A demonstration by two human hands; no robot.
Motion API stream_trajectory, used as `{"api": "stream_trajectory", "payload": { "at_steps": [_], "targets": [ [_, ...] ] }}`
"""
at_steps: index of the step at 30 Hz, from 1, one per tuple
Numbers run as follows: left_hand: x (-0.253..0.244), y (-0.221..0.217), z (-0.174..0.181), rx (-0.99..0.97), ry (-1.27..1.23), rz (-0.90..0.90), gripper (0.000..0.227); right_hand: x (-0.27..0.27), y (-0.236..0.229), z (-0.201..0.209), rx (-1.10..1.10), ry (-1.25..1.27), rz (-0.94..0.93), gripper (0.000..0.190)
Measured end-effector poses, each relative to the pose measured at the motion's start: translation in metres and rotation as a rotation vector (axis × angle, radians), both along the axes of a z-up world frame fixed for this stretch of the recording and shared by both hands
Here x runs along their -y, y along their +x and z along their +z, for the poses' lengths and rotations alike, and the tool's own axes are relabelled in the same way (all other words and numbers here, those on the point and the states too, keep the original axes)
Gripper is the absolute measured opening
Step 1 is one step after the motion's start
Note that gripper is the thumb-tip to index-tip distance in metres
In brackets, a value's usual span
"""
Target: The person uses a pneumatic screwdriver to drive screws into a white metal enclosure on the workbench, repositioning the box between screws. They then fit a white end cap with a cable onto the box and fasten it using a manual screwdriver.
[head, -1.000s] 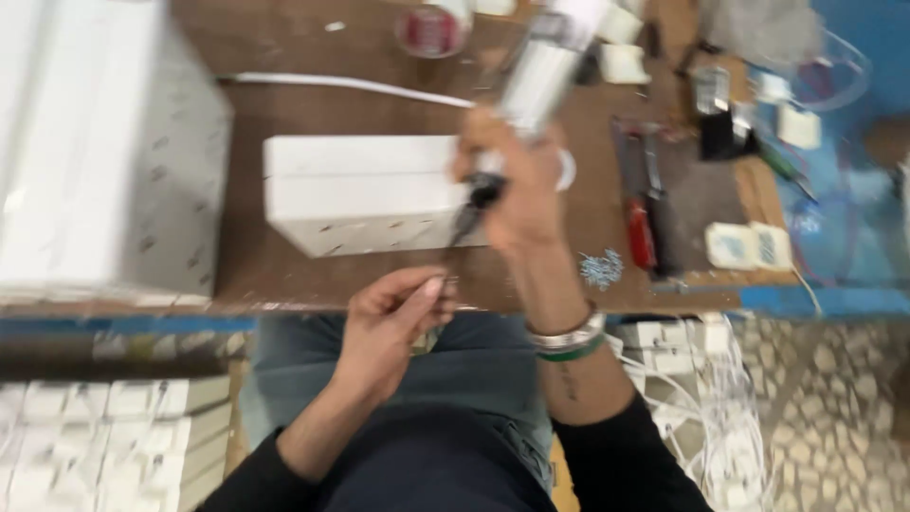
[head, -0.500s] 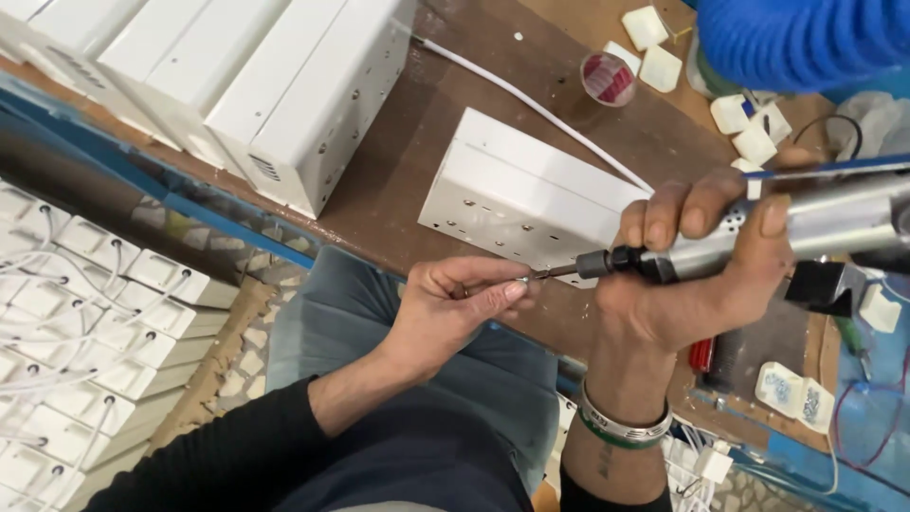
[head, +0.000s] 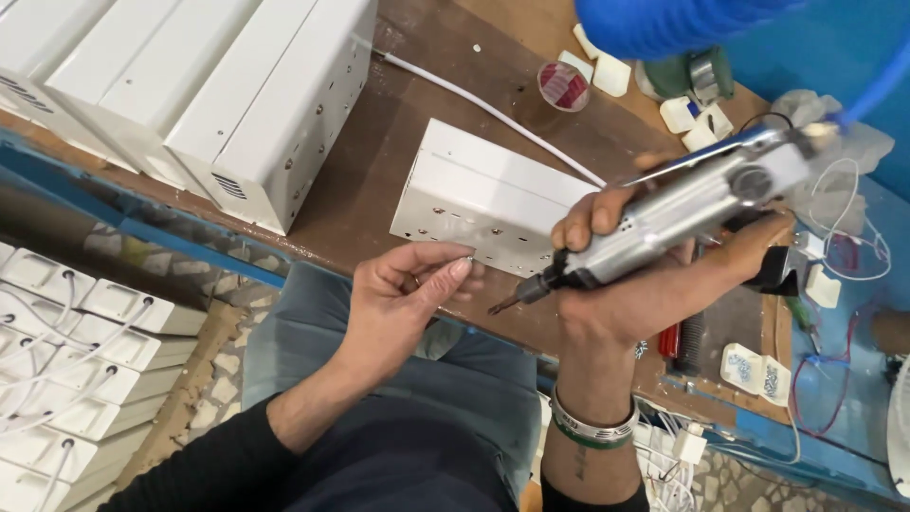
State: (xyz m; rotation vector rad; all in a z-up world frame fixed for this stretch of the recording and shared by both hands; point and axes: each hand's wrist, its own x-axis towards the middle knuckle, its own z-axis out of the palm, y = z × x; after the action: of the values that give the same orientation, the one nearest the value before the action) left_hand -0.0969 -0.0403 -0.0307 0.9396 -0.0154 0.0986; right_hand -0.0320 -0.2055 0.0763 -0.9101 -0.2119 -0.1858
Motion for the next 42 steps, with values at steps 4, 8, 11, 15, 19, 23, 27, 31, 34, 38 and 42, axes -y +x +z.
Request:
{"api": "stream_trajectory", "payload": {
  "at_steps": [4,8,11,15,19,23,27,31,34,38,42],
  "targets": [
    [0.002,-0.003,-0.006,-0.001,0.003,-0.009,0.024,0.004,0.003,-0.011,0.049,-0.069,0.101,0.091],
    [0.002,-0.004,-0.008,-0.026,0.016,-0.004,0.024,-0.010,-0.004,-0.004,-0.093,-0.036,0.028,0.097],
    [0.002,-0.001,-0.010,-0.021,0.025,0.001,0.024,-0.004,0.000,-0.014,-0.059,-0.078,0.061,0.092],
    [0.000,-0.001,-0.017,-0.007,0.025,0.005,0.024,0.012,0.006,-0.038,0.028,-0.108,0.159,0.091],
    [0.000,-0.002,-0.021,0.002,0.019,0.009,0.024,0.016,0.007,-0.034,-0.085,0.026,0.282,0.093],
    [-0.001,-0.002,-0.018,0.022,0.034,0.002,0.023,0.014,0.006,-0.032,-0.068,-0.019,0.246,0.091],
    [-0.001,-0.003,-0.012,0.012,0.058,-0.011,0.023,0.009,0.006,-0.029,0.014,-0.082,0.170,0.079],
    [-0.004,-0.007,-0.012,-0.013,0.053,-0.012,0.023,0.016,0.019,-0.026,0.085,-0.197,0.060,0.037],
    [-0.007,-0.006,-0.013,0.005,0.041,-0.035,0.022,0.016,0.020,-0.015,0.019,-0.015,0.123,0.029],
    [-0.016,0.000,0.006,-0.108,-0.134,-0.106,0.022,-0.002,0.012,-0.007,0.099,-0.164,0.053,0.037],
    [-0.024,0.005,0.004,-0.140,-0.324,-0.181,0.027,-0.008,0.001,-0.017,0.109,-0.534,-0.058,0.023]
  ]
}}
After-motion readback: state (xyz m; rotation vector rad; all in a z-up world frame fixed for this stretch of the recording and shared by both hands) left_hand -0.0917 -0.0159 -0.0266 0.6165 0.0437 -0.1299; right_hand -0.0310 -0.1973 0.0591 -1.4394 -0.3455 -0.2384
